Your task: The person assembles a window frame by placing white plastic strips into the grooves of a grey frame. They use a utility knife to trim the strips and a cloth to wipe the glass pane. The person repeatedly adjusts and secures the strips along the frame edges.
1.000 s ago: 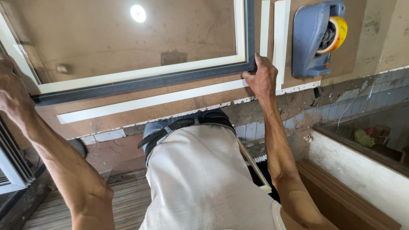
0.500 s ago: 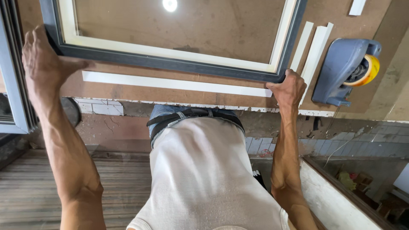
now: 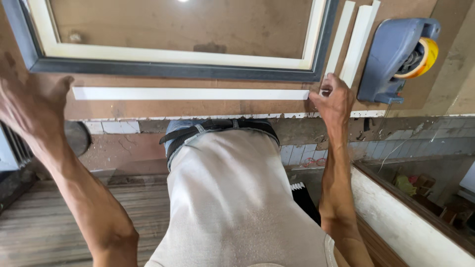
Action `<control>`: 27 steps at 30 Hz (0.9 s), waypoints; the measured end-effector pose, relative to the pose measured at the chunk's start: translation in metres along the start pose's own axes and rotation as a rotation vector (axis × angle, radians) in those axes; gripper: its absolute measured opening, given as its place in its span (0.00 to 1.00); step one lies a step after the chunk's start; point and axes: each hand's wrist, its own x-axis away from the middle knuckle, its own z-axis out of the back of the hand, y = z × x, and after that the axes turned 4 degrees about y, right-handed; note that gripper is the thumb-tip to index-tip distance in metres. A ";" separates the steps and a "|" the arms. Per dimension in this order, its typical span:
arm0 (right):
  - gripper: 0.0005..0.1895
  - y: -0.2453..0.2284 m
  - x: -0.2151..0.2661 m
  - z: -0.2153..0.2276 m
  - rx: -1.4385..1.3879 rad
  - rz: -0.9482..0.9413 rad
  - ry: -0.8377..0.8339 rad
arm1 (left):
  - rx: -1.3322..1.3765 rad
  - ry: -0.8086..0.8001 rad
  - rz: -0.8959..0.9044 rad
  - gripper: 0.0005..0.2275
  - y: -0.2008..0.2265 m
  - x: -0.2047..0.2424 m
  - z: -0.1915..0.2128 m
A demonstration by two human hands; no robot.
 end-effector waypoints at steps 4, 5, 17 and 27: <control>0.21 -0.004 0.030 0.004 -0.021 0.166 -0.043 | 0.565 -0.374 0.082 0.16 0.080 0.015 0.015; 0.24 -0.006 0.035 0.001 -0.016 0.162 -0.055 | 0.571 -0.345 -0.130 0.15 0.100 0.019 0.011; 0.17 0.001 0.032 -0.006 -0.069 0.237 0.026 | 0.491 -0.227 -0.264 0.10 0.123 0.026 -0.016; 0.06 0.010 0.039 0.011 -0.381 0.174 -0.090 | 0.528 -0.222 -0.265 0.04 0.127 0.028 0.011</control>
